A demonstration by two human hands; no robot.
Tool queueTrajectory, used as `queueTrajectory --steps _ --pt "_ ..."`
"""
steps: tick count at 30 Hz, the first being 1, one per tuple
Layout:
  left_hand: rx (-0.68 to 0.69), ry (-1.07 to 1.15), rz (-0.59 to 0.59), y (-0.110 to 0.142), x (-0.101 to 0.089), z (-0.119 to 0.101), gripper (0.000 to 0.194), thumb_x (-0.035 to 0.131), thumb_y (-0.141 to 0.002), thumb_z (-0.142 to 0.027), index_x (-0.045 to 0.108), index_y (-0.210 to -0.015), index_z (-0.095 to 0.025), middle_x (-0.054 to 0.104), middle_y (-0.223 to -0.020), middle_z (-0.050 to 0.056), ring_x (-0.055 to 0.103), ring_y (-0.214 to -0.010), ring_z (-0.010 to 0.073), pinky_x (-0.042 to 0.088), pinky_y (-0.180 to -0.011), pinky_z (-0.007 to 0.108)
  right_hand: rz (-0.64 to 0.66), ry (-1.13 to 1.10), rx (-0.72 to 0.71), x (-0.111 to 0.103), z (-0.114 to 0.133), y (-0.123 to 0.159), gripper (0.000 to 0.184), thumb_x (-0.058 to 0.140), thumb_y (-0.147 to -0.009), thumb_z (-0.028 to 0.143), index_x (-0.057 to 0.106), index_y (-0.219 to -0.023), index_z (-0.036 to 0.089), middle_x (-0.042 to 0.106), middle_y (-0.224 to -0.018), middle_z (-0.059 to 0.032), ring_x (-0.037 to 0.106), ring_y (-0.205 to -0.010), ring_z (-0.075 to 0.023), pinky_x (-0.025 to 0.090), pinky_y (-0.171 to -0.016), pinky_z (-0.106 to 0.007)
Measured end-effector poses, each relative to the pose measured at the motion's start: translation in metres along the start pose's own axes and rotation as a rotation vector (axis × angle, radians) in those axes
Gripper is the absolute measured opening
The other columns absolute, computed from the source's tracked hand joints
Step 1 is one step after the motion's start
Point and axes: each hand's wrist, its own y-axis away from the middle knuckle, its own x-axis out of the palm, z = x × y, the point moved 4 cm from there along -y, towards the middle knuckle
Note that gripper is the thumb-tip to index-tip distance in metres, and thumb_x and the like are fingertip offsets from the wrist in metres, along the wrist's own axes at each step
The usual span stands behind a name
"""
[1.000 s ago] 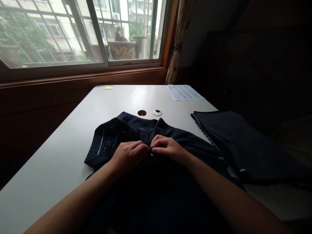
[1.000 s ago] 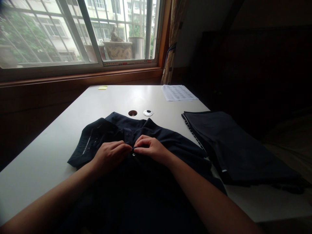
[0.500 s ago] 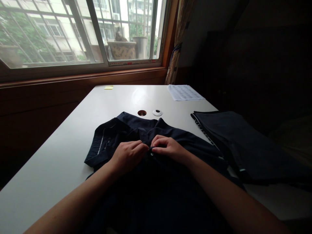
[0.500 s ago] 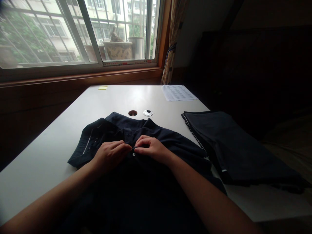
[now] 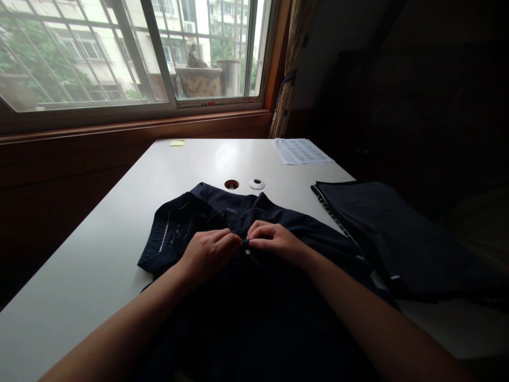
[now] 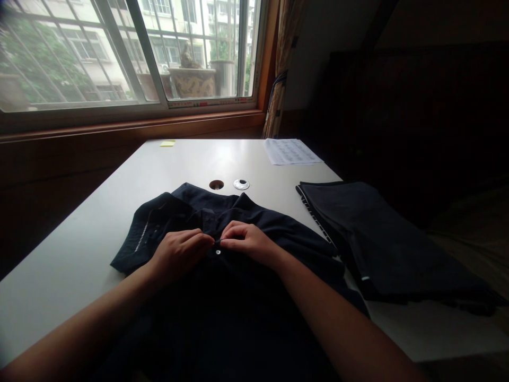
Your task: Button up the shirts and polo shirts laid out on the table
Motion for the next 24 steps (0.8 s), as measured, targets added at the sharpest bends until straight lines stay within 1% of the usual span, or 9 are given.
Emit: queueTrajectory --steps 9,15,19,24 --pt "-0.003 0.006 -0.023 0.0013 0.0012 0.0021 0.014 0.049 -0.099 -0.024 0.063 -0.098 -0.020 0.064 -0.078 0.000 0.060 -0.066 0.0123 0.041 -0.059 0.024 -0.019 0.017 -0.018 -0.0005 -0.0012 0.0001 0.025 0.070 -0.086 0.043 0.075 -0.086 0.019 0.066 -0.098 -0.0048 0.063 -0.095 -0.0203 0.048 -0.091 -0.034" --pt "-0.005 -0.003 -0.010 0.0004 0.0018 0.0010 0.013 0.050 -0.099 -0.025 0.062 -0.097 -0.020 0.064 -0.078 -0.001 0.061 -0.066 0.0126 0.042 -0.059 0.024 -0.033 0.080 -0.063 0.0031 0.0027 0.0012 0.019 0.073 -0.085 0.040 0.075 -0.089 0.021 0.065 -0.099 -0.0041 0.063 -0.097 -0.0201 0.047 -0.093 -0.035" --pt "-0.001 -0.026 -0.007 -0.0003 0.0026 0.0005 0.016 0.049 -0.100 -0.025 0.063 -0.095 -0.020 0.063 -0.076 -0.001 0.061 -0.066 0.0128 0.042 -0.058 0.024 -0.066 0.130 -0.089 0.0051 0.0011 0.0009 0.018 0.073 -0.084 0.039 0.075 -0.089 0.021 0.065 -0.097 -0.0043 0.063 -0.094 -0.0200 0.048 -0.091 -0.035" --pt "0.004 -0.022 -0.003 0.0002 0.0034 0.0006 0.014 0.049 -0.099 -0.025 0.063 -0.096 -0.020 0.064 -0.077 0.000 0.062 -0.068 0.0133 0.043 -0.060 0.024 -0.066 0.142 -0.098 0.0058 -0.0002 0.0003 0.017 0.072 -0.085 0.037 0.074 -0.086 0.020 0.065 -0.096 -0.0043 0.063 -0.093 -0.0196 0.049 -0.089 -0.034"
